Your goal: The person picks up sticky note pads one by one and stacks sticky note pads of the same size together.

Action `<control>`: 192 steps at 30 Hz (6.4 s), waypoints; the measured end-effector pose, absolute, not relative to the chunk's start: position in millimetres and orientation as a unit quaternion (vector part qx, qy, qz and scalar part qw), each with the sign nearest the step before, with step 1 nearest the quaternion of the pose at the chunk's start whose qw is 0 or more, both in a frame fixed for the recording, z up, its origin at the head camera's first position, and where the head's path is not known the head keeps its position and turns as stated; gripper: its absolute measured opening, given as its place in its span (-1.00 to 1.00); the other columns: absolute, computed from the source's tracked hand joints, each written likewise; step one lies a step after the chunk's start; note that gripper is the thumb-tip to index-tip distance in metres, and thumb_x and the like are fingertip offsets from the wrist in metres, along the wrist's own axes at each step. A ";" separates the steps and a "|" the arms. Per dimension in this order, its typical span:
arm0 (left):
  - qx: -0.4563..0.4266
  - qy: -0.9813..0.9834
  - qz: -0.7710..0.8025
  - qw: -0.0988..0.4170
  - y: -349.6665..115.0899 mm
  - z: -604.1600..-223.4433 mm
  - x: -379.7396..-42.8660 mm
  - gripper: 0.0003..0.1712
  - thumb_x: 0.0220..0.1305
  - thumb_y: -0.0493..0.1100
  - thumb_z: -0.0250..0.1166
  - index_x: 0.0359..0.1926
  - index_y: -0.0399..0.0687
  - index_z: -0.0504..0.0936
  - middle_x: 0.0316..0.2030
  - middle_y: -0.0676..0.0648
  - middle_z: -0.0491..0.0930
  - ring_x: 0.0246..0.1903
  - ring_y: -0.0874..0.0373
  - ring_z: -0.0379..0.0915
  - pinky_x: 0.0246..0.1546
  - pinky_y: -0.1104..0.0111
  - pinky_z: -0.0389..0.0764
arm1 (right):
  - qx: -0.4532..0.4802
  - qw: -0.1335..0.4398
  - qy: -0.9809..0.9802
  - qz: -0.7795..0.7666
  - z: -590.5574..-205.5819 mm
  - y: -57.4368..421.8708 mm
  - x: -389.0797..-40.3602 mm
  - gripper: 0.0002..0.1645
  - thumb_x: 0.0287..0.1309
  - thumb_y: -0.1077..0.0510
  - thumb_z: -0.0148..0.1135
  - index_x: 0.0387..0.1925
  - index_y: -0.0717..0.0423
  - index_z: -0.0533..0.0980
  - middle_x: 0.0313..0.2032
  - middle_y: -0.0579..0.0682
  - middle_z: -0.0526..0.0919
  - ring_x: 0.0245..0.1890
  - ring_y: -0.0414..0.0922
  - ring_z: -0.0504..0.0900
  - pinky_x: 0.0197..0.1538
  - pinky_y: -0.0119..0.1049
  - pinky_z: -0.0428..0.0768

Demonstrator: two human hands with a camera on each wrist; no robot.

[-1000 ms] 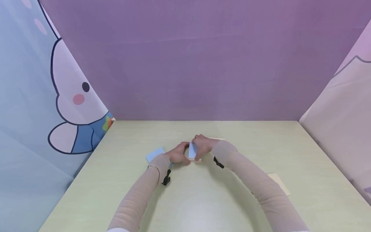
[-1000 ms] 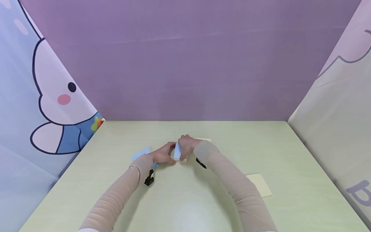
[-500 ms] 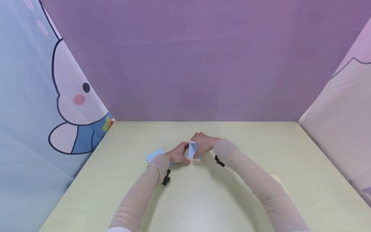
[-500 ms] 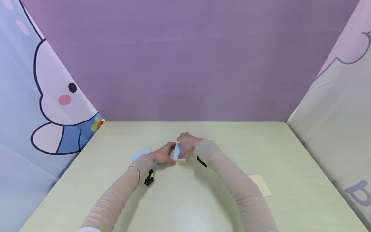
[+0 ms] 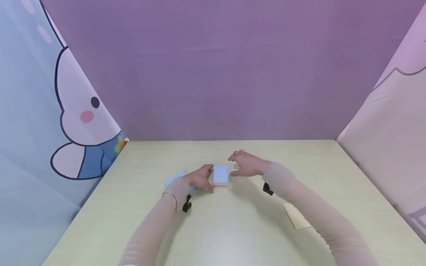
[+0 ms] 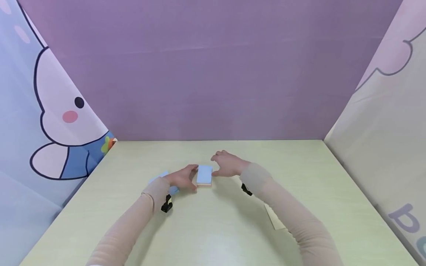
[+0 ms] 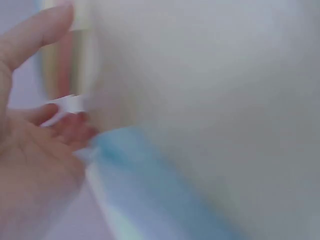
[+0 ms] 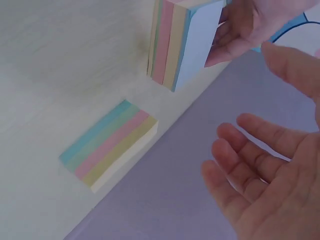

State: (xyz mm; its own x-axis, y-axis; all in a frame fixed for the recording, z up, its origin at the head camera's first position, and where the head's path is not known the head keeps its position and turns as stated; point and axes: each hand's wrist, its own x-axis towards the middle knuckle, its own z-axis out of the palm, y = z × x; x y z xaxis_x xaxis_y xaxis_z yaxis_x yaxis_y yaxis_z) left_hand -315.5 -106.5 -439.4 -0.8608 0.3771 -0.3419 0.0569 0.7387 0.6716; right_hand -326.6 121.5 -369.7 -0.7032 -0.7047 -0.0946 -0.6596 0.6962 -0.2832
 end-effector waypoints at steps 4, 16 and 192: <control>0.138 0.905 0.342 0.210 -111.8 -417.7 -307.5 -0.03 0.04 -0.21 0.35 0.38 -0.20 -0.01 0.35 -0.23 0.05 0.32 -0.10 0.03 0.30 0.09 0.16 | -0.372 0.071 0.919 -0.106 -366.7 144.0 -314.7 -0.49 0.09 -0.01 0.23 0.01 0.22 0.47 -0.04 0.08 0.53 -0.01 0.00 0.45 0.08 -0.12 0.45; 0.264 0.899 0.335 0.100 -70.7 -366.1 -255.2 -0.72 0.16 -0.25 0.24 -0.07 -0.13 0.57 -0.29 0.04 0.61 -0.27 0.27 0.51 -0.23 0.48 0.54 | -0.346 0.076 0.925 -0.140 -366.9 241.9 -293.1 -0.92 0.09 0.30 0.13 -0.45 0.13 0.52 -0.48 -0.17 0.54 -0.46 -0.26 0.42 -0.34 -0.35 0.45; 0.220 0.962 0.058 0.152 0.8 -428.6 -291.1 -0.78 -0.04 -0.26 0.30 -0.28 -0.14 0.53 -0.25 0.00 0.38 -0.47 0.19 0.28 -0.47 0.47 0.37 | -0.259 0.176 0.925 -0.216 -443.4 195.0 -325.3 -0.25 -0.46 0.15 0.53 -0.04 0.18 0.51 -0.19 0.04 0.39 -0.28 -0.09 0.33 -0.26 -0.32 0.37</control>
State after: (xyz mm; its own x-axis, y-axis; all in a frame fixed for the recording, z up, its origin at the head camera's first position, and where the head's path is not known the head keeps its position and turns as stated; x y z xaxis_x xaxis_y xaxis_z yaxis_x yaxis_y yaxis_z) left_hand -291.1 0.8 -428.6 -0.8572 0.4406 -0.2667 0.4057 0.8966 0.1774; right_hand -325.3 195.0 -443.4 -0.8031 -0.5559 -0.2145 -0.4037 0.7724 -0.4902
